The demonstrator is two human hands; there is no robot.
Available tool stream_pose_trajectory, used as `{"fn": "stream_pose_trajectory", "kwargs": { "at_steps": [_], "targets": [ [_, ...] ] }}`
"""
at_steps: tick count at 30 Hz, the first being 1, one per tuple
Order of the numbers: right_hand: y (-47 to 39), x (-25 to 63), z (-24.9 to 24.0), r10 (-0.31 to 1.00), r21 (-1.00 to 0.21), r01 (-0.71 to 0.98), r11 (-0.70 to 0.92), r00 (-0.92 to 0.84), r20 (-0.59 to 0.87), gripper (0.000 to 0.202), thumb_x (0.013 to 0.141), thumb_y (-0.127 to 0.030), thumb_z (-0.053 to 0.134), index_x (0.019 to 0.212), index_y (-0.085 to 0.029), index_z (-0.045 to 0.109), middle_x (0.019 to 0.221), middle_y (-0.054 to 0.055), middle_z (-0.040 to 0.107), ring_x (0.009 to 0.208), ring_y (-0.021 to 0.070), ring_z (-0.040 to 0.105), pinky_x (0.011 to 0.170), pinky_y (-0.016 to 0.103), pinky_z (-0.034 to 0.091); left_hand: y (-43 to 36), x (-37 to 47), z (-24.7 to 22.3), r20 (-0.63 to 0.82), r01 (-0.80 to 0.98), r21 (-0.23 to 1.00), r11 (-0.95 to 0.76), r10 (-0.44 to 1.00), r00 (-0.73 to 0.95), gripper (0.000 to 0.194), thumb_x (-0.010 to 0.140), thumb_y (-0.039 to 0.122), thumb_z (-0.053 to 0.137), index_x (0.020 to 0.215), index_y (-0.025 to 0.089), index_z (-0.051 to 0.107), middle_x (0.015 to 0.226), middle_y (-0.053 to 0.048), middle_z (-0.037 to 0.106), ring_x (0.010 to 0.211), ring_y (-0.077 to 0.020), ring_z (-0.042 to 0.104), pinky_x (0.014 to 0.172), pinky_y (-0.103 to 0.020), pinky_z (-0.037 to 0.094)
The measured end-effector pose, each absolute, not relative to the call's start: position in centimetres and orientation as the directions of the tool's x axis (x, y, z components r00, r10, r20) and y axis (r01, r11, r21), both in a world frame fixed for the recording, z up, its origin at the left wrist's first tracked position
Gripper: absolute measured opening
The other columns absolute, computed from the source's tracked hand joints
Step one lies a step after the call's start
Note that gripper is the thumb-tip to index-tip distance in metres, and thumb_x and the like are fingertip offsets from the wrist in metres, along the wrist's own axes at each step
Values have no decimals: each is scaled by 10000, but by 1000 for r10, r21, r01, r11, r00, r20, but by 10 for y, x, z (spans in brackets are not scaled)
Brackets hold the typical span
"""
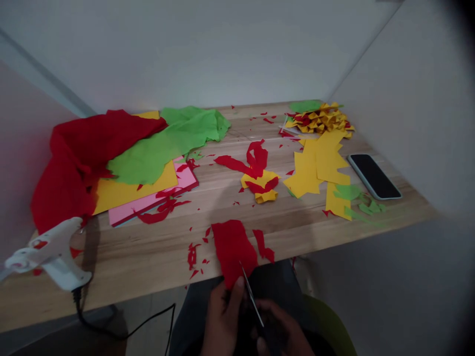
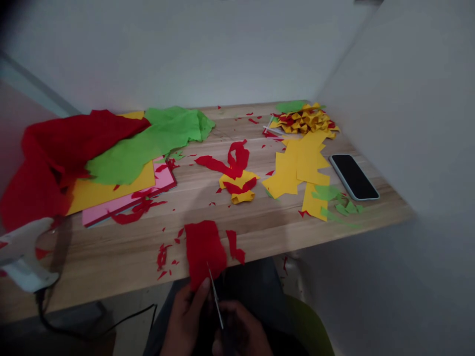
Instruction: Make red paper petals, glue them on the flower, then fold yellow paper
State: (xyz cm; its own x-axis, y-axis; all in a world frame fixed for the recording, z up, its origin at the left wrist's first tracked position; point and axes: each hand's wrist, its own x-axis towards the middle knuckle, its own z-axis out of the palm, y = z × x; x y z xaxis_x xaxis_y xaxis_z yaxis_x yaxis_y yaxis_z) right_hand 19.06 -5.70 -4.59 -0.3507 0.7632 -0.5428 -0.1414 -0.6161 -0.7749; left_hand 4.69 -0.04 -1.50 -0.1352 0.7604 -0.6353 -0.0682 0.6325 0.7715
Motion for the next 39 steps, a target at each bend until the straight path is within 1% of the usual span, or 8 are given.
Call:
{"fn": "stream_pose_trajectory", "kwargs": {
  "at_steps": [5,10,17,20,25,29,33,39],
  "targets": [
    [-55,194,-47,750,-787,-100,-609,-393,-531,641,709,-619,733,1179,-204,603,728,8,581,618,138,542,620,281,432,4,48,-9,-641,-60,765,641,748,-175,719,479,891,631,495,183,506,454,28,450,451,-104,394,461,-233,342],
    [-46,196,-35,765,-783,-128,-608,-357,-536,584,612,-570,787,1059,-228,631,827,33,592,751,180,559,681,306,451,4,43,-7,-581,-37,814,580,808,-94,672,600,845,607,524,186,500,482,30,443,477,-112,405,490,-236,353],
    [-41,192,-31,727,-751,-109,-651,-376,-575,514,713,-559,732,1087,-224,622,740,-10,543,550,96,456,564,254,424,-2,34,-11,-554,34,829,559,827,-92,644,591,808,642,509,186,497,492,25,455,503,-122,407,499,-243,367],
    [-42,190,-33,745,-768,-86,-635,-331,-579,486,710,-537,751,1057,-216,641,718,-17,525,574,103,471,578,253,440,-5,32,-15,-555,50,825,563,824,-113,626,614,792,642,535,183,522,517,14,496,524,-134,441,519,-250,392],
    [-42,186,-38,785,-803,-98,-587,-310,-536,518,703,-583,749,1054,-216,644,748,3,544,634,134,516,639,292,487,-10,28,-23,-552,24,830,557,828,-101,618,634,781,647,586,169,577,537,6,530,535,-142,471,526,-248,405],
    [-42,181,-38,773,-775,-158,-612,-324,-545,567,760,-642,684,1130,-222,602,781,3,558,545,96,468,558,251,451,-14,24,-22,-524,55,850,525,851,-35,581,707,736,631,602,165,617,585,-20,590,574,-159,511,580,-262,454],
    [-40,176,-30,756,-745,-169,-645,-286,-589,594,734,-640,726,1118,-213,574,725,-33,524,483,60,423,474,194,379,-18,22,-18,-494,90,864,495,869,-37,572,722,728,624,716,164,719,705,-65,685,678,-207,581,653,-289,498],
    [-31,174,-33,755,-751,-171,-638,-328,-567,647,737,-733,662,1095,-206,556,677,-48,510,454,57,468,444,184,401,-17,21,-16,-482,85,871,484,875,-48,568,729,728,615,689,170,710,699,-66,683,690,-217,600,654,-283,506]
  ]
}}
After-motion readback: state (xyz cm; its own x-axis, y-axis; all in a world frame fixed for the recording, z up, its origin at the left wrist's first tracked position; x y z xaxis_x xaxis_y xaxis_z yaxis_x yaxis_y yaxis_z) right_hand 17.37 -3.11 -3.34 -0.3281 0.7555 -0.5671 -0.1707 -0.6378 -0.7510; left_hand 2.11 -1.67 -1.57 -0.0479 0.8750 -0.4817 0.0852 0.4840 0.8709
